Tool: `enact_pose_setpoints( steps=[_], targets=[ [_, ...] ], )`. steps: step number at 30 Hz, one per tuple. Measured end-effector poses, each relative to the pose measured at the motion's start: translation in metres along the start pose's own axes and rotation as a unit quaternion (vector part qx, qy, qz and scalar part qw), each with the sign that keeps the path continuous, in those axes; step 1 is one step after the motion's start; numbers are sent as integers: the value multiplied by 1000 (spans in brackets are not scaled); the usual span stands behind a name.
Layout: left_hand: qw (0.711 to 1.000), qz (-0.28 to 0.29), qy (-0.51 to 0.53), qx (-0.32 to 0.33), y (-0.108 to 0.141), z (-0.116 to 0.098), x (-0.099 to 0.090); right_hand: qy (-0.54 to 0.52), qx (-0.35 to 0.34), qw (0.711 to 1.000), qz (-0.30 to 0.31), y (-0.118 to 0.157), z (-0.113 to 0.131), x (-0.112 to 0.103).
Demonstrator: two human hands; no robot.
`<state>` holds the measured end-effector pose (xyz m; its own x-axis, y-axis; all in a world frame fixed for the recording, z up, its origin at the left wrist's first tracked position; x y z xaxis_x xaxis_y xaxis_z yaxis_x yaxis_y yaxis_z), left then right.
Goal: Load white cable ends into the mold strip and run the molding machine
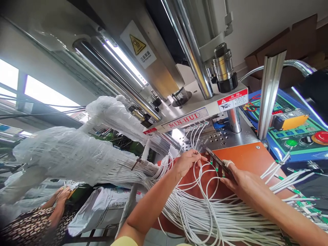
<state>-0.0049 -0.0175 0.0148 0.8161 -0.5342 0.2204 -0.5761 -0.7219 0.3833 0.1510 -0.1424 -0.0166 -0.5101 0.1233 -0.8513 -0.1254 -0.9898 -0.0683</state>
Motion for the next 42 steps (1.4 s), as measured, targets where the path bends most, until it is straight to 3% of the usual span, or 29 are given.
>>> enact_pose_setpoints(
  steps=[5, 10, 17, 22, 30, 36, 42],
  targets=[
    [998, -41, -36, -10, -4, 4, -10, -48, 3, 999, 26, -2, 0, -3],
    [989, -12, -116, -91, -5, 15, -2, -60, 10, 998, 33, -2, 0, -5],
    [982, 24, -105, -156, -12, 22, 13, -55, -6, 998, 44, -1, 0, -4],
    [981, 22, -102, -162, -17, 21, 16, -49, 8, 997, 61, -1, -3, -2],
    [976, 14, -105, -189, -23, 27, 15, -53, 16, 989, 139, 1, 1, 3],
    [982, -11, -77, -173, -20, 28, 13, -50, 15, 991, 126, 0, 1, 0],
    [982, 7, -81, -170, -19, 25, 11, -32, 11, 992, 123, 0, 0, 1]
  ],
)
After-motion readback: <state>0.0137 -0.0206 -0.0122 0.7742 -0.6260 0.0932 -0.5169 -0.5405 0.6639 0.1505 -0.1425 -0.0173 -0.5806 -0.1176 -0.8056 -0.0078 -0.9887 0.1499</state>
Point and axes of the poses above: each hand's wrist, its own y-axis away from the middle knuckle, its own x-axis out of the palm, z = x × y, the point moved 9 cm from there along -y, towards the middle knuckle, and after that the axes turned 9 degrees about y, right-handed, at the moved point
